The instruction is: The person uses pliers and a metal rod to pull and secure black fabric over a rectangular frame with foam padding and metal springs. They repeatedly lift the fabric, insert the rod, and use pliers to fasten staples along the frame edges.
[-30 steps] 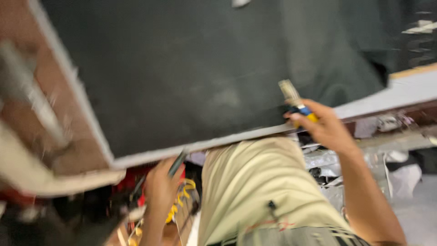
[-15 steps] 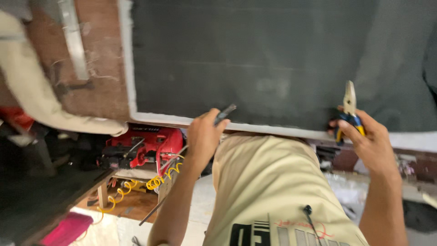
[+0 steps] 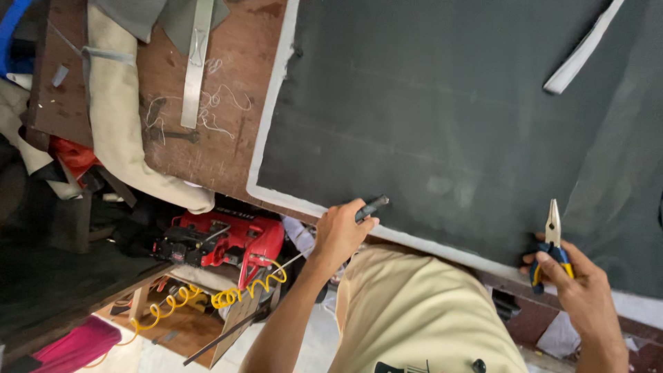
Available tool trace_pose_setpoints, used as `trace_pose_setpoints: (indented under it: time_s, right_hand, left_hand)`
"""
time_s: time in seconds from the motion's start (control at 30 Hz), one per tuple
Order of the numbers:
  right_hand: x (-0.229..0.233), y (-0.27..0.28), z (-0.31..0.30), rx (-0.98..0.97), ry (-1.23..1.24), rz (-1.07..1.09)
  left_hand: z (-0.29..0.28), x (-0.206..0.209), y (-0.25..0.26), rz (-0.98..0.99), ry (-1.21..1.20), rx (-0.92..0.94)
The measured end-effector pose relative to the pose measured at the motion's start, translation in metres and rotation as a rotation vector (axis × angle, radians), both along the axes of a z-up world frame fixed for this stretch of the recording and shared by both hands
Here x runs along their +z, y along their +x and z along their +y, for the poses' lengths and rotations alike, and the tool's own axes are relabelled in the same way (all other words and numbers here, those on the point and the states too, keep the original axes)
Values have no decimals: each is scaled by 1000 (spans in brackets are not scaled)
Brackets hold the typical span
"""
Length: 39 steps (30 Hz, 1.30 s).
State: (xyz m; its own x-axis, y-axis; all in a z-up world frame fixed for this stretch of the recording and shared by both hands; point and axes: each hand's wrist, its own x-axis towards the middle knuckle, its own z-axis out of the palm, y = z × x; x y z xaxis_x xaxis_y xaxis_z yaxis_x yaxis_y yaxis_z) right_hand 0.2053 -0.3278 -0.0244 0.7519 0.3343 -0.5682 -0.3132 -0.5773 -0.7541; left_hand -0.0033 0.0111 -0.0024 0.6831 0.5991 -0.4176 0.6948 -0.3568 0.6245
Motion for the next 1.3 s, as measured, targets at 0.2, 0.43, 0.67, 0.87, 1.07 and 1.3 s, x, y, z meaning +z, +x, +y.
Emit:
trace_pose_setpoints:
  time_s: [0.2, 0.43, 0.67, 0.87, 1.07, 1.3]
  right_hand:
    - [-3, 7, 4, -53, -124, 49]
    - [-1, 10, 8, -87, -95, 94]
    - [-8, 16, 4, -109, -146, 142]
    - [-14, 19, 3, -130, -168, 162]
    - [-17, 22, 3, -143, -182, 163]
    - [-23, 22, -1, -154, -63, 187]
  left_hand:
    - [6, -1, 2, 39, -53, 31]
    - [9, -2, 2, 0, -77, 41]
    - [13, -2, 4, 18, -94, 18]
    - [27, 9, 12, -30, 22, -21]
    - [123, 7, 45, -162, 480, 245]
    - [204, -39, 98, -103, 747, 312]
